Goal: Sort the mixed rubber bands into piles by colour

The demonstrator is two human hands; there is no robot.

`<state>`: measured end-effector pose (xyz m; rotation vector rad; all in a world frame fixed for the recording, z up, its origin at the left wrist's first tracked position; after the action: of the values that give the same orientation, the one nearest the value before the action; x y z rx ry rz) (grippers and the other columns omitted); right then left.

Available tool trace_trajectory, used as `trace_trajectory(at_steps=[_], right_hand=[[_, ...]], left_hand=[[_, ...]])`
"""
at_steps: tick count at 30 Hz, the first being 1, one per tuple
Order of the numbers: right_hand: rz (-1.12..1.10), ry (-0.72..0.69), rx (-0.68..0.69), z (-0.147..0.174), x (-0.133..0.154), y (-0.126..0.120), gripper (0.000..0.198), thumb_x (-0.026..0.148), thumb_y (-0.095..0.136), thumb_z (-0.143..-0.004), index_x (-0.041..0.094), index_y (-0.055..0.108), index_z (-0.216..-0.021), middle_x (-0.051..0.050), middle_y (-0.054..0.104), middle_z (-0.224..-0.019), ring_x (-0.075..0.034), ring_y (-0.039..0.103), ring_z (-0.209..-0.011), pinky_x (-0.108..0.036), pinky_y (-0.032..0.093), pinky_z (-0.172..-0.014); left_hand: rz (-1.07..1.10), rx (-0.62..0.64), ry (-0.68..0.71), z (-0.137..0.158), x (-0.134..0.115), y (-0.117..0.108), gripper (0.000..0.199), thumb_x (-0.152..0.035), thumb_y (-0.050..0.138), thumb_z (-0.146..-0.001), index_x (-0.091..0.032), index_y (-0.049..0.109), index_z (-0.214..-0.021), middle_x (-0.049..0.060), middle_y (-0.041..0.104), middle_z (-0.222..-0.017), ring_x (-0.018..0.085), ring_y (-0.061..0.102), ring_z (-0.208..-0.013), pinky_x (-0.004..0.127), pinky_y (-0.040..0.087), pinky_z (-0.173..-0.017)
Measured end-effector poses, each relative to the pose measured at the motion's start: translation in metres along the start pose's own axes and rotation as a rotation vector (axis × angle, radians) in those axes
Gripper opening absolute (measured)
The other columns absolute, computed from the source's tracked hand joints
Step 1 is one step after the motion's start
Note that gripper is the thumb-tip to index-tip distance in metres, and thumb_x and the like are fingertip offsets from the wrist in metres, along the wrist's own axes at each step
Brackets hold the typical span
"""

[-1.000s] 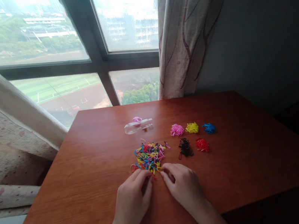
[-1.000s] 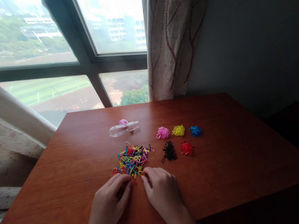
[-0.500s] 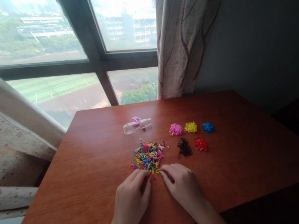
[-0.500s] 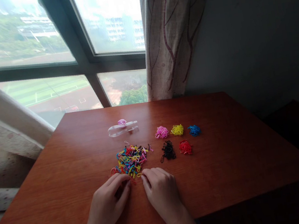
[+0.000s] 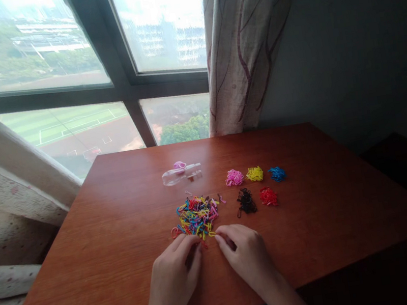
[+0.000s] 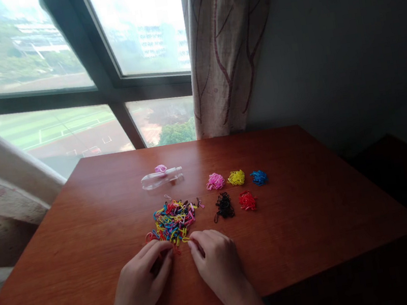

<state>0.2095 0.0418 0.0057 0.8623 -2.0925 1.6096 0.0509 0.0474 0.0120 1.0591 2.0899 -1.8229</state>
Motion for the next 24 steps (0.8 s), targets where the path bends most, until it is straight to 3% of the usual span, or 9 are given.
trace_trajectory(at_steps=[6,15,18,24], right_hand=[[-0.032,0.051,-0.104,-0.002,-0.024,-0.027,0.018,0.026,0.054,-0.093,0.021,0.071,-0.088,-0.003,0.072,-0.076,-0.016,0.065,-0.064,-0.023,0.047,-0.063],[0.193,0.245,-0.274,-0.052,-0.116,-0.119,0.032,0.043,0.053,-0.092,0.02,0.075,-0.089,-0.005,0.072,-0.069,-0.017,0.063,-0.058,-0.026,0.042,-0.055],[0.259,0.276,-0.235,-0.074,-0.133,-0.125,0.035,0.044,0.051,-0.092,0.019,0.075,-0.093,-0.008,0.073,-0.072,-0.017,0.064,-0.059,-0.026,0.04,-0.054],[0.316,0.287,-0.185,-0.097,-0.143,-0.111,0.034,0.044,0.055,-0.088,0.018,0.076,-0.094,-0.01,0.074,-0.077,-0.016,0.063,-0.058,-0.025,0.036,-0.051]], left_hand=[[-0.014,-0.022,0.031,-0.002,-0.004,-0.004,0.014,-0.024,0.05,-0.091,-0.024,0.064,-0.09,0.001,0.071,-0.082,0.015,0.068,-0.071,0.022,0.05,-0.06],[-0.027,-0.021,0.043,-0.001,-0.002,-0.002,0.013,-0.023,0.051,-0.091,-0.025,0.063,-0.092,-0.001,0.071,-0.085,0.015,0.069,-0.073,0.023,0.05,-0.063],[-0.025,-0.027,0.044,-0.002,-0.002,-0.002,0.012,-0.023,0.052,-0.091,-0.025,0.063,-0.092,-0.001,0.071,-0.084,0.015,0.069,-0.073,0.023,0.05,-0.062],[-0.025,-0.023,0.057,-0.002,-0.003,-0.003,0.013,-0.023,0.051,-0.092,-0.025,0.063,-0.094,-0.001,0.071,-0.085,0.015,0.069,-0.073,0.023,0.05,-0.063]])
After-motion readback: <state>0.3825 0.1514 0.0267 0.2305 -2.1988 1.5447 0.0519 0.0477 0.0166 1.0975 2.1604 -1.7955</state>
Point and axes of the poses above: each hand's wrist, its own z-axis away from the middle knuckle, its own y-axis out of the palm, x = y × z, the point moved 8 cm from there along -z, towards the middle knuckle
